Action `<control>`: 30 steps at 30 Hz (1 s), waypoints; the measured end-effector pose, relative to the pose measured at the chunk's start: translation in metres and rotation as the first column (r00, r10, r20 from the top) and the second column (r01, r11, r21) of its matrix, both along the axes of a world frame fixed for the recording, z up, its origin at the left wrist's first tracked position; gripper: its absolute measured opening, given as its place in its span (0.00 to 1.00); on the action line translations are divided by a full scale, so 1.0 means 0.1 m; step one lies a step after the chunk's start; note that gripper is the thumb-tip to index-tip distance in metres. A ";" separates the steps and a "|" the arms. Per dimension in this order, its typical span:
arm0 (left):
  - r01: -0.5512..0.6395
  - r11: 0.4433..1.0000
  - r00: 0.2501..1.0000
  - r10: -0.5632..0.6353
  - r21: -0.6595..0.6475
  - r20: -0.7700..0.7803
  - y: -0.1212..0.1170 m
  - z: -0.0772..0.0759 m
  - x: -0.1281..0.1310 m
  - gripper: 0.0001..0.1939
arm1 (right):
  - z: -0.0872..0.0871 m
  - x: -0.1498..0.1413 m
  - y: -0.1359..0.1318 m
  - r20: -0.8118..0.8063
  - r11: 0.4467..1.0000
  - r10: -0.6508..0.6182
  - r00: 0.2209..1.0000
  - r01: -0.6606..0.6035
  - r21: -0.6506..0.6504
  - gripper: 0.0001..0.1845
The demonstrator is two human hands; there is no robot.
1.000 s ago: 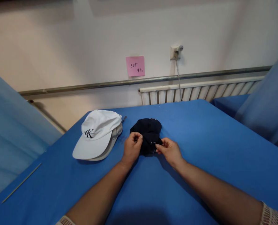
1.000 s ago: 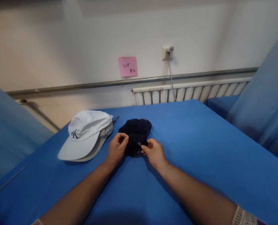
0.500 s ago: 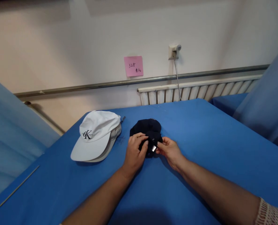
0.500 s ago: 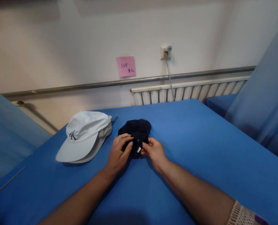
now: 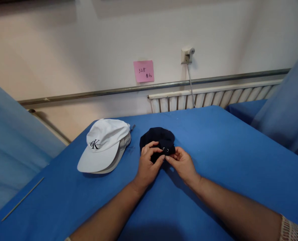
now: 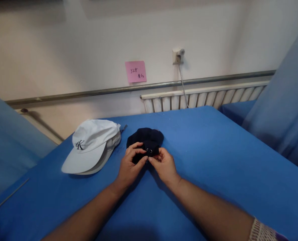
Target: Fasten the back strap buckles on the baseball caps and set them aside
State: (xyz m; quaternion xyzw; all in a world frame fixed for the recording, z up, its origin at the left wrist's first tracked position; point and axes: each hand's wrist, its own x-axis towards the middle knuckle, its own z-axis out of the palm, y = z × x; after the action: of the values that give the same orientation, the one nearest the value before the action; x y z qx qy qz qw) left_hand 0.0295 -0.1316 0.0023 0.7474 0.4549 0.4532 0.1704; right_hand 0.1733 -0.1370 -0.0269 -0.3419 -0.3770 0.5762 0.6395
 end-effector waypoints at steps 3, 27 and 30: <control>-0.002 0.999 0.999 0.004 -0.033 0.053 0.00 0.01 0.01 0.09 | -0.02 -0.01 0.01 0.013 1.000 -0.016 1.000 0.016 0.010 0.15; 0.120 0.938 0.971 -0.044 -0.324 0.234 0.12 -0.11 0.00 0.10 | -0.06 0.01 0.06 0.024 0.996 -0.051 0.998 0.053 -0.074 0.13; 0.119 0.937 0.968 -0.035 -0.330 0.250 0.11 -0.10 0.00 0.09 | -0.06 0.01 0.07 0.036 0.995 -0.063 0.997 0.065 -0.075 0.14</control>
State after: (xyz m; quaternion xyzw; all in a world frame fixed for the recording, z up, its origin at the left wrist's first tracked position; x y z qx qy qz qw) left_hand 0.0299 -0.1207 -0.0075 0.6634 0.4730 0.4472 0.3689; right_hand 0.1747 -0.1304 -0.0332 -0.3877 -0.3542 0.5636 0.6376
